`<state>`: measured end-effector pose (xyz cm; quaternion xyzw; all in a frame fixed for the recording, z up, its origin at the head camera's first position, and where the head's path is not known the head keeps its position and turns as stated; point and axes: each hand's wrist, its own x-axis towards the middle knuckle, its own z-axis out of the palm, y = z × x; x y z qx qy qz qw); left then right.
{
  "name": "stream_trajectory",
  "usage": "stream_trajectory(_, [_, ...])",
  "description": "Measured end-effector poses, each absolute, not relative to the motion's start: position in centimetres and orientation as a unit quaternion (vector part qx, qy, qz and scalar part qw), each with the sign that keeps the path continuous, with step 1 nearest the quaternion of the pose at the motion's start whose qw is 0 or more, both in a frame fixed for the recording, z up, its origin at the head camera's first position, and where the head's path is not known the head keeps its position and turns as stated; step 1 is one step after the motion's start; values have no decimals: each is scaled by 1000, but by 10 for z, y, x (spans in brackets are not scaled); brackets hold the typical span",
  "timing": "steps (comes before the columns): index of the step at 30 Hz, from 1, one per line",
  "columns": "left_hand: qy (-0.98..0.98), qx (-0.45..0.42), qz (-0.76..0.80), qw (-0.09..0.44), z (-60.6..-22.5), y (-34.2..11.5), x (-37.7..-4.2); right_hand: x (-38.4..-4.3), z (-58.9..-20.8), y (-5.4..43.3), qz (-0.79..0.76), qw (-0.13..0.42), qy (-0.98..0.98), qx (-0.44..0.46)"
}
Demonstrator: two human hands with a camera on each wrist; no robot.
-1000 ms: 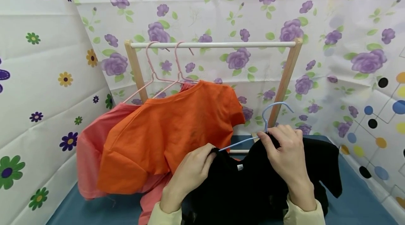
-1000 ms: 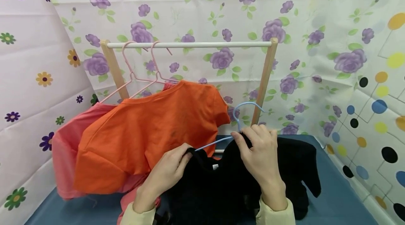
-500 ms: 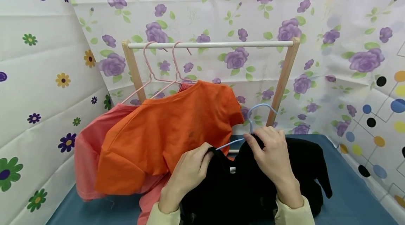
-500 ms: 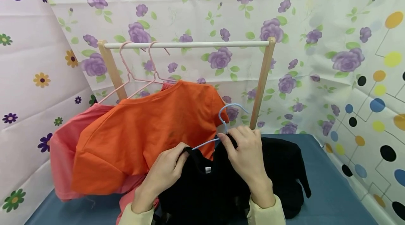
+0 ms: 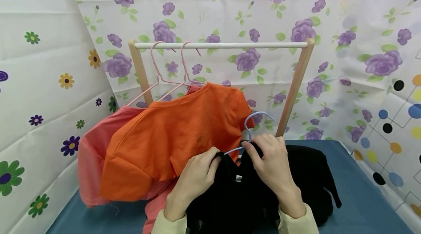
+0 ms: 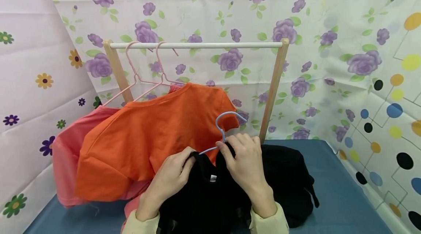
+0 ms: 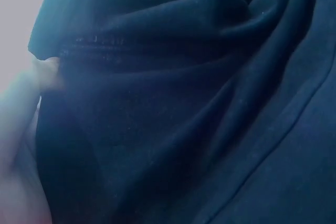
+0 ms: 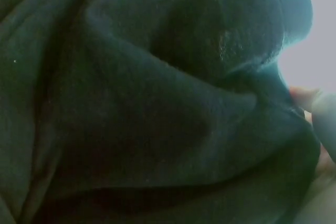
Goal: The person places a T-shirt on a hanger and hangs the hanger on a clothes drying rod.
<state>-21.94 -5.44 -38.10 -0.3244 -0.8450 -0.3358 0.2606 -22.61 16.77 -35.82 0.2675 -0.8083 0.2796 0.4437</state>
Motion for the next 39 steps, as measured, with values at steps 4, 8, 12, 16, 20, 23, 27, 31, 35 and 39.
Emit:
stream_trajectory(4, [-846, -323, -335, 260, -380, -54, -220, -226, -360, 163, 272, 441, -811, 272])
stream_trajectory(8, [-847, -321, -332, 265, -379, -55, -220, -226, -360, 158, 258, 441, -813, 278])
stream_trajectory(12, [-845, -322, -330, 272, -380, -54, -220, -226, -362, 153, 250, 438, -815, 285])
stream_trajectory(16, [-841, -326, -332, 275, -380, -54, -220, -225, -363, 149, 247, 434, -816, 291])
stream_trajectory(20, [-840, -329, -332, 276, -380, -54, -219, -224, -363, 150, 245, 427, -816, 303])
stream_trajectory(23, [-840, -331, -332, 273, -380, -55, -220, -225, -362, 154, 246, 415, -815, 320])
stream_trajectory(27, [-840, -334, -334, 266, -379, -55, -220, -226, -361, 162, 247, 398, -815, 342])
stream_trajectory(31, [-839, -336, -337, 262, -379, -57, -220, -225, -360, 168, 257, 379, -819, 347])
stream_trajectory(35, [-841, -332, -337, 264, -378, -60, -219, -224, -359, 174, 273, 367, -821, 342])
stream_trajectory(39, [-841, -323, -347, 261, -375, -65, -219, -225, -357, 178, 283, 372, -820, 332])
